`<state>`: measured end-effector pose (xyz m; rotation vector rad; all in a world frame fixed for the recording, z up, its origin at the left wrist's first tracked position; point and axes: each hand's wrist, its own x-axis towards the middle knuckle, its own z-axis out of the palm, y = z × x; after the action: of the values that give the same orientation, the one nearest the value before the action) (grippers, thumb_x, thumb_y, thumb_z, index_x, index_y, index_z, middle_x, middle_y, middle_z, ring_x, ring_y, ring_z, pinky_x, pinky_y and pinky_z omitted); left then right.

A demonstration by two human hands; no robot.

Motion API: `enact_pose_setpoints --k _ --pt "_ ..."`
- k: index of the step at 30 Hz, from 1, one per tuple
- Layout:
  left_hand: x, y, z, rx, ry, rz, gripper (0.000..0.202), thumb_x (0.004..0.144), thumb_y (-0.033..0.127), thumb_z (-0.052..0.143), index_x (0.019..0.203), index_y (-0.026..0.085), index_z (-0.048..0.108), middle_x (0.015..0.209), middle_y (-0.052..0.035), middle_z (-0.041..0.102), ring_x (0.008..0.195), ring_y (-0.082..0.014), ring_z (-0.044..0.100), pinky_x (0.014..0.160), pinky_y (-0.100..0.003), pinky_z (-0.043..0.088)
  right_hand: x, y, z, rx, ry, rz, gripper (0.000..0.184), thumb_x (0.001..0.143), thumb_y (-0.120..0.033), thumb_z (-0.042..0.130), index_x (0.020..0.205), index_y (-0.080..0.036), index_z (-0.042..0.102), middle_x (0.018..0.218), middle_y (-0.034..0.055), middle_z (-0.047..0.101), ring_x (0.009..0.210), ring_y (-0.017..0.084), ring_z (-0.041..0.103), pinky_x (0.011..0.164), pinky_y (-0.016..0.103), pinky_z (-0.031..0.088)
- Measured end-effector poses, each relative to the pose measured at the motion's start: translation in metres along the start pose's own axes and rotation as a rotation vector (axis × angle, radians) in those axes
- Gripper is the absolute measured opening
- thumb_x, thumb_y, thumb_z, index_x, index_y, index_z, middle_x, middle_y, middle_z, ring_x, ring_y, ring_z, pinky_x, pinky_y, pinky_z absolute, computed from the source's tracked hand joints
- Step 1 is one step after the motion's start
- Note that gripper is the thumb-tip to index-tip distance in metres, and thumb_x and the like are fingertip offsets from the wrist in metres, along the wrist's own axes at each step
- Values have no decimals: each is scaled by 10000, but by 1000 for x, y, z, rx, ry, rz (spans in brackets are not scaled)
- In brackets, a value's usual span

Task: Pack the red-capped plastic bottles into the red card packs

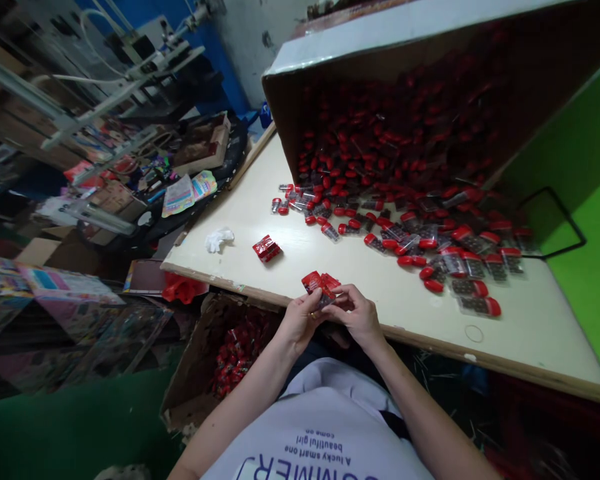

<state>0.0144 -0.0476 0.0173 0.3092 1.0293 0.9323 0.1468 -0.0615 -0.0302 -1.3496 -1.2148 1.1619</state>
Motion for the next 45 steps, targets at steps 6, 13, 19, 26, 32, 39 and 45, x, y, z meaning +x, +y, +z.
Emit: enact_pose_setpoints --k 6,13,19,26,32,39,45 --pt "0 -4 2 -3 21 22 412 641 381 714 947 110 664 819 -100 669 693 -135 591 688 -257 422 1 -1 1 -63 20 -15 376 645 -419 729 933 -235 572 717 11 672 649 198 640 643 314 501" --pt "3 -8 0 -24 55 44 374 624 372 727 890 115 675 815 -88 667 662 -119 579 660 -244 417 3 1 4 -73 34 -14 362 635 -427 727 915 -249 582 704 -2 665 629 192 631 624 306 497" --pt "1 -7 -2 -41 71 41 380 601 371 742 857 96 684 796 -90 673 654 -126 590 671 -250 429 0 -6 13 -100 10 -22 364 643 -450 708 935 -264 594 662 -30 643 581 167 605 603 284 488" --pt "4 6 -68 38 326 78 361 592 365 741 846 122 657 806 -86 678 733 -180 644 684 -272 447 28 5 -49 -373 134 -72 311 772 -434 576 994 -216 593 781 32 656 673 178 605 638 293 480" --pt "-12 29 -218 390 945 250 253 637 331 655 818 155 647 702 -33 661 697 -203 632 653 -303 455 83 44 -140 -1081 398 -139 384 793 -379 514 1072 -130 597 986 160 596 925 291 535 802 395 408" --pt "-43 48 -289 710 1245 112 193 534 209 695 696 140 617 730 -118 648 1000 -390 543 841 -448 370 101 53 -142 -1300 231 -77 438 779 -402 532 1168 -203 565 1026 146 560 893 292 517 758 388 388" --pt "-5 25 -191 815 749 478 221 685 358 614 829 196 656 900 -74 666 890 -234 580 830 -299 389 83 57 -126 -1192 148 -138 388 790 -451 509 1088 -219 600 1015 106 580 923 271 508 807 385 364"
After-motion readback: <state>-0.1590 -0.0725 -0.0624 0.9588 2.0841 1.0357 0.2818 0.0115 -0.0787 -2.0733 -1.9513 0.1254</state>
